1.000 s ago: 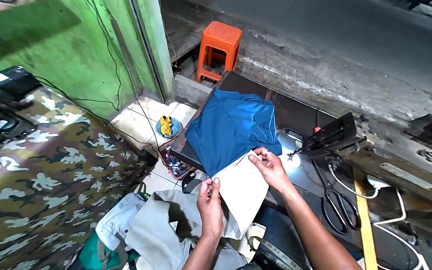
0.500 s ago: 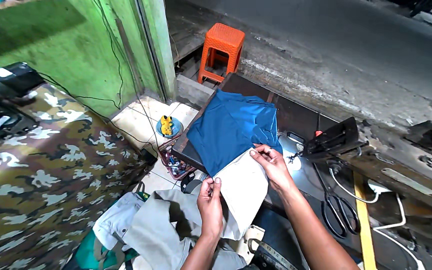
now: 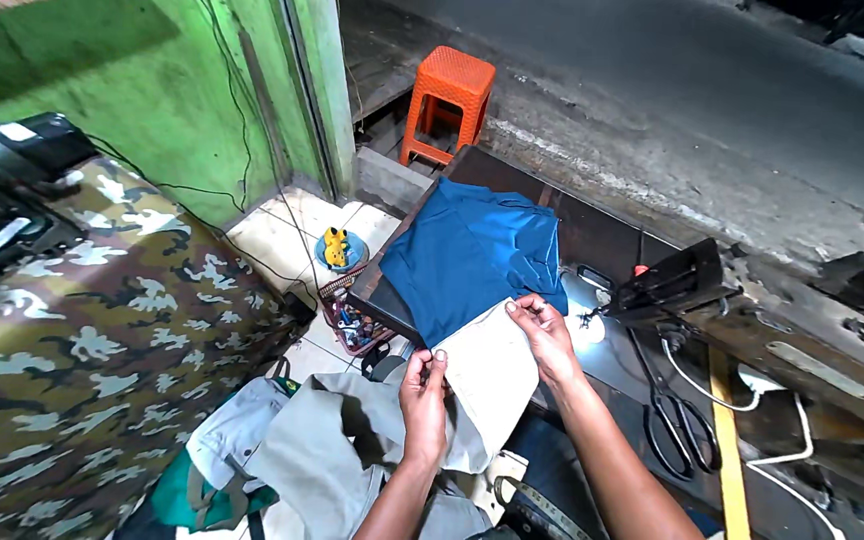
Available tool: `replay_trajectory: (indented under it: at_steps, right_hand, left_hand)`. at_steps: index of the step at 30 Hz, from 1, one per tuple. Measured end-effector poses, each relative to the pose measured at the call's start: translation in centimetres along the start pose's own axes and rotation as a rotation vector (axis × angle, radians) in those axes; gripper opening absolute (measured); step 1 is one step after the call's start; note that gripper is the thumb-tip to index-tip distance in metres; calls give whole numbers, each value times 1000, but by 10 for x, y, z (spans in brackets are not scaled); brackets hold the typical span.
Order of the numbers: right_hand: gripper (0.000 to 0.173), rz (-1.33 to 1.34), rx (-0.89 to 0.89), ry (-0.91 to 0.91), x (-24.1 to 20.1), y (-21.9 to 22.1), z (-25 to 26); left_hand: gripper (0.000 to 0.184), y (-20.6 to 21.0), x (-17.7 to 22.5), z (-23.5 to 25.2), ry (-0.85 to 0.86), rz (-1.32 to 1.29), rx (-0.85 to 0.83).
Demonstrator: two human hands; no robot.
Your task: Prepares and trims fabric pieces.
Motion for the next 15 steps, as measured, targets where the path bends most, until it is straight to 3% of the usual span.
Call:
replay_trajectory:
  at_steps: [15]
  right_hand:
    - [3, -26, -11, -26, 0, -2, 1]
  left_hand:
    - [22, -2, 4, 2, 105, 27, -5]
Point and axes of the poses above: each hand's wrist, its own z-axis towards the middle knuckle, its own y-axis out of the palm, x = y × z, the point moved 3 cm from there along z, towards the middle knuckle, and after that the axes turned 10 degrees about -z, right-handed, at the moved point
